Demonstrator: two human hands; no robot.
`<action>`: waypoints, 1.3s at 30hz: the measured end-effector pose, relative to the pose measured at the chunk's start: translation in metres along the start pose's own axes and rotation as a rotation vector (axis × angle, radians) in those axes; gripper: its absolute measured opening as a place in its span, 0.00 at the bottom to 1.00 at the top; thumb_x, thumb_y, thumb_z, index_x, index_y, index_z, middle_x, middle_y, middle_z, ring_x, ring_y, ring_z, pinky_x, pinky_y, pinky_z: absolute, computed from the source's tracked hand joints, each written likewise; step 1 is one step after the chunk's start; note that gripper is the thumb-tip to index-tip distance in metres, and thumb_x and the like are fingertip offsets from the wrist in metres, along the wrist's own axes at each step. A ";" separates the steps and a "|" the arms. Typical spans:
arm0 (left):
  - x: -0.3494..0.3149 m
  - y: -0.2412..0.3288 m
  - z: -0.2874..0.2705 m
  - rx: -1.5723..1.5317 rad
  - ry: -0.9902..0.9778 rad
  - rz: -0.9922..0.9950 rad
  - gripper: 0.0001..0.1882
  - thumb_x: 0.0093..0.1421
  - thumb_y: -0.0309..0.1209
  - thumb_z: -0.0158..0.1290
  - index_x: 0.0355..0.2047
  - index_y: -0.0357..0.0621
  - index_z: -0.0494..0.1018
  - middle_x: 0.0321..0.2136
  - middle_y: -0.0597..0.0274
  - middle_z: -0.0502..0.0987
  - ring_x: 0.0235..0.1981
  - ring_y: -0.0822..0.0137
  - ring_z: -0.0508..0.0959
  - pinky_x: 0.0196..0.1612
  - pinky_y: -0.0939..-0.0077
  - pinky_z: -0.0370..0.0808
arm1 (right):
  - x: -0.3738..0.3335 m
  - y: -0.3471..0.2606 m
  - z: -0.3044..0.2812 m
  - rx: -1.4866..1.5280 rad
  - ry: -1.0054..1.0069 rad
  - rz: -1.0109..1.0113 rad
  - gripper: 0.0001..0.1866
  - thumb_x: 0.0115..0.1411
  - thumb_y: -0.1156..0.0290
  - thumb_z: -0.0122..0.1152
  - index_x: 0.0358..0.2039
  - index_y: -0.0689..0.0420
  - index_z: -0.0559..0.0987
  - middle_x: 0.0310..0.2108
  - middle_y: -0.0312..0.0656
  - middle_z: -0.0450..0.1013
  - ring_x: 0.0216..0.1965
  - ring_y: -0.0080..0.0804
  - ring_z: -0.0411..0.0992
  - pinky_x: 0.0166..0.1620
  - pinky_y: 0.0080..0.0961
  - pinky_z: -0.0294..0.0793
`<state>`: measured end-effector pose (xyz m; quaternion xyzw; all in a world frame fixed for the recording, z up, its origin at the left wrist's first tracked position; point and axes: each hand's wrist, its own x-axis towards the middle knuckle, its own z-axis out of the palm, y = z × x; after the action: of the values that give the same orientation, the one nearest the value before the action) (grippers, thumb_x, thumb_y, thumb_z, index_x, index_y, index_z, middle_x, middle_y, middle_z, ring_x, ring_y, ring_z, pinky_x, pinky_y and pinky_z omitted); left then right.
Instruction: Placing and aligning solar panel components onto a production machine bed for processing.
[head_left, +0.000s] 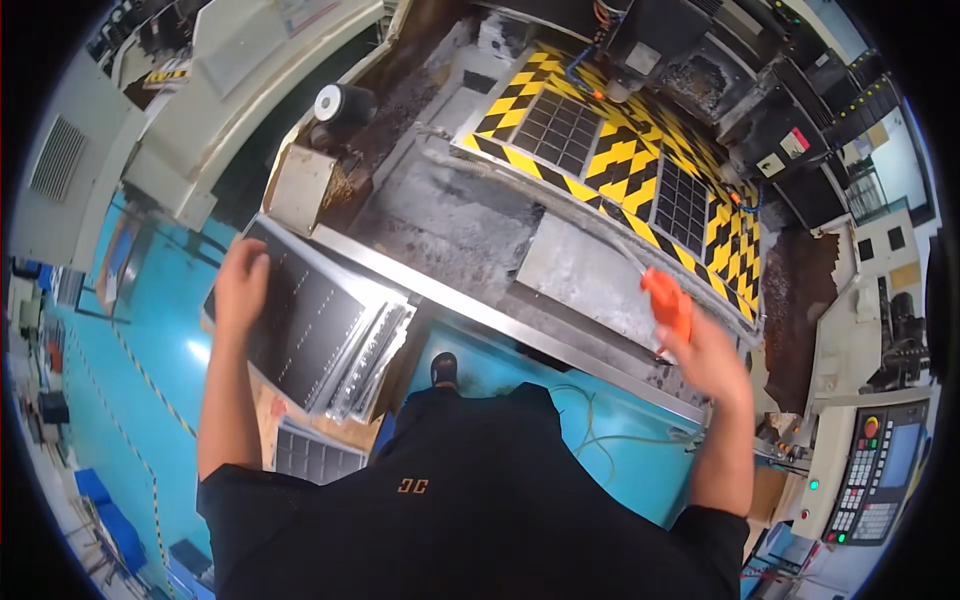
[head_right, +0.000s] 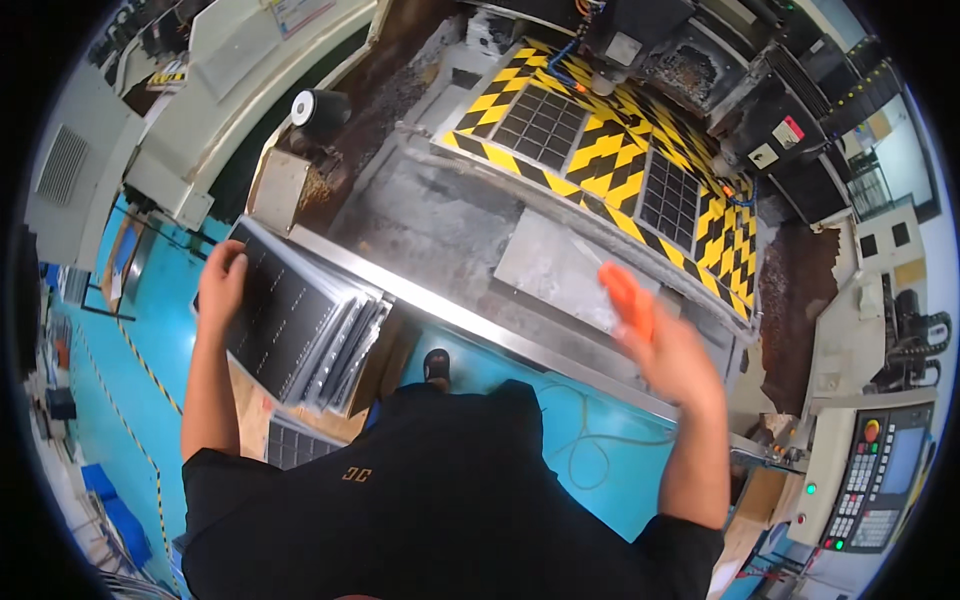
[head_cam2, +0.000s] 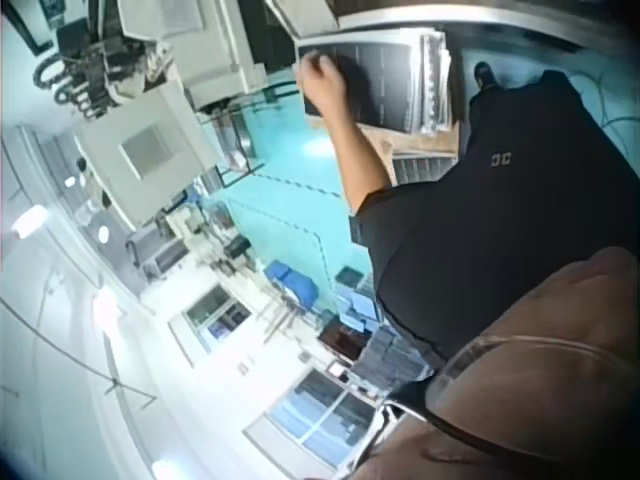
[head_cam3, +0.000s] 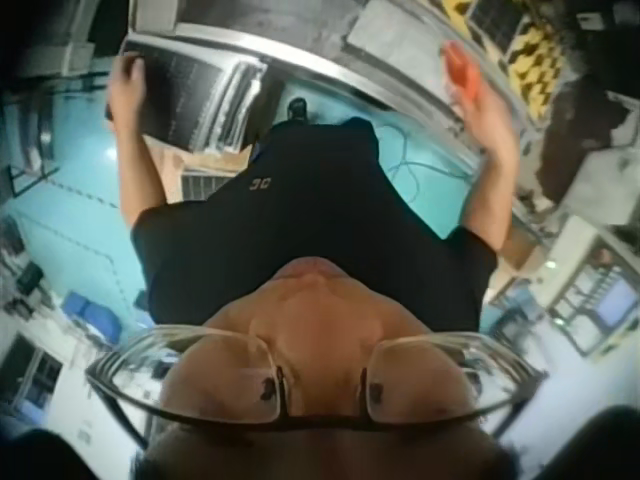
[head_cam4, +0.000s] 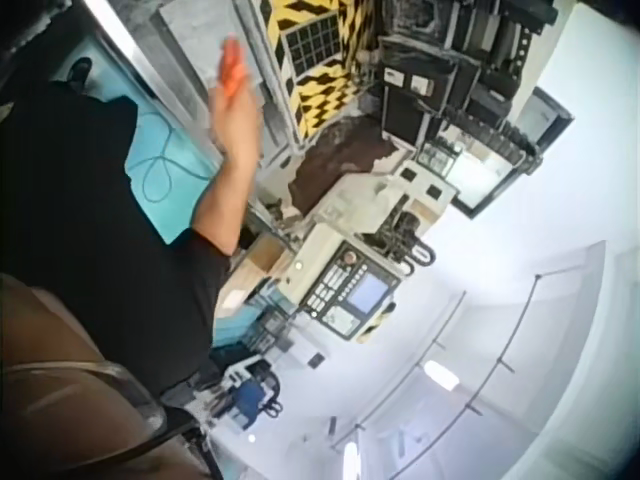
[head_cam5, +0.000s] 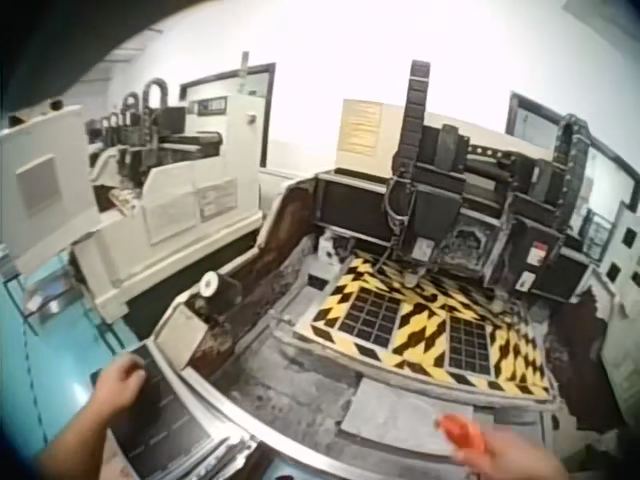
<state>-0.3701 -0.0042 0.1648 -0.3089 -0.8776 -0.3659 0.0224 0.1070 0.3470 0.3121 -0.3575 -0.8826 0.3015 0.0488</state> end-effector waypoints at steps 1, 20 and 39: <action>0.017 -0.011 -0.002 0.050 0.080 0.047 0.14 0.62 0.30 0.53 0.46 0.38 0.74 0.44 0.48 0.79 0.48 0.50 0.78 0.53 0.63 0.72 | 0.020 -0.005 -0.012 -0.114 -0.045 0.084 0.21 0.63 0.64 0.59 0.54 0.58 0.72 0.36 0.45 0.76 0.34 0.33 0.74 0.41 0.32 0.73; 0.091 -0.008 0.029 0.458 0.041 0.028 0.22 0.65 0.37 0.51 0.57 0.41 0.68 0.59 0.45 0.70 0.60 0.46 0.70 0.61 0.58 0.66 | 0.251 0.044 -0.008 -0.427 -0.127 0.272 0.25 0.64 0.52 0.57 0.45 0.65 0.74 0.42 0.59 0.77 0.45 0.58 0.75 0.48 0.44 0.74; 0.218 0.053 0.113 0.412 -0.001 0.006 0.22 0.64 0.35 0.52 0.56 0.40 0.69 0.59 0.41 0.69 0.61 0.44 0.68 0.63 0.56 0.64 | 0.461 0.128 0.090 0.069 0.168 0.453 0.25 0.64 0.49 0.54 0.44 0.62 0.75 0.40 0.61 0.77 0.45 0.58 0.76 0.47 0.47 0.74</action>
<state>-0.4954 0.2128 0.1735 -0.3006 -0.9330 -0.1783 0.0858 -0.1839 0.6787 0.1063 -0.5684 -0.7618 0.3040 0.0654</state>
